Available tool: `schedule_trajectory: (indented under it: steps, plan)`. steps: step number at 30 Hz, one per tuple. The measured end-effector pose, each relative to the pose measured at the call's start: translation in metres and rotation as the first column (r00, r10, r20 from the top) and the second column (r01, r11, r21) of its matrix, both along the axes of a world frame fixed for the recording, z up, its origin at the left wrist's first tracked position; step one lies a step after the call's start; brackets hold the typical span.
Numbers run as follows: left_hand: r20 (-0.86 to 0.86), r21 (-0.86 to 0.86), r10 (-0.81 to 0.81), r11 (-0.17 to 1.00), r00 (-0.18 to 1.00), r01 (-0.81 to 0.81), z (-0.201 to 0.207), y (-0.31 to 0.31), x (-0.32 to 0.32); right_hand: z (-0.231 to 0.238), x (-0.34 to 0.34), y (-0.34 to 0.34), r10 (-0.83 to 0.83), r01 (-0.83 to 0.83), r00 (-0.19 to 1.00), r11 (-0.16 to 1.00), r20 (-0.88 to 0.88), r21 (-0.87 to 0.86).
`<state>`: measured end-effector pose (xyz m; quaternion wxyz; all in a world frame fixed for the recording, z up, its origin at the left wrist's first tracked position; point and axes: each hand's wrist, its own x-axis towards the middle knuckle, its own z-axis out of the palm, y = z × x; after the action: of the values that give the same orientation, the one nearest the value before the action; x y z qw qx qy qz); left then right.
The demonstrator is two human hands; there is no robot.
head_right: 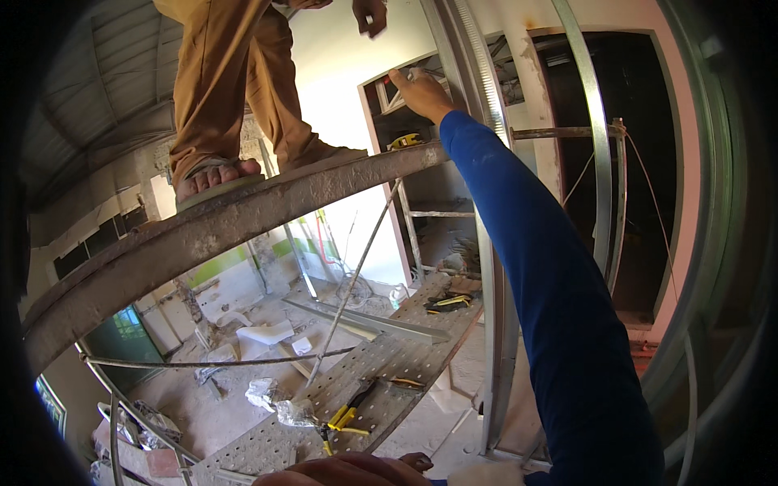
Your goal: The person kneels on the floor and uses a power drill to fasten metal studs to a ceiling or wall frame. They also use tin snips to cut and adjust metal pieces and a hammer to secure them in place.
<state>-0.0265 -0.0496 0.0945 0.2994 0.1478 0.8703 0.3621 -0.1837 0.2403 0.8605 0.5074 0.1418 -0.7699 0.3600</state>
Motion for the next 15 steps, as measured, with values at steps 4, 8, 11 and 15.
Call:
schedule_trajectory:
  steps: [4,8,11,15]
  plan:
    - [-0.039,0.002,-0.002,1.000,0.999,0.002,0.003,-0.010,-0.010,0.014,-0.003,0.009,-0.055,0.054,0.997,0.998,0.061,0.009]
    - [-0.134,0.061,-0.037,0.997,0.990,0.046,0.004,-0.025,-0.021,0.016,-0.008,0.008,-0.014,0.019,0.997,0.997,0.074,-0.074]
    - [-0.079,0.127,-0.028,0.991,0.997,0.038,0.000,-0.032,-0.024,0.017,-0.009,0.007,-0.077,0.084,0.994,0.991,0.072,-0.100]
    - [0.042,0.183,-0.028,0.983,0.999,0.019,-0.017,-0.028,-0.020,0.024,-0.005,0.016,-0.136,0.139,0.985,0.990,0.105,-0.025]
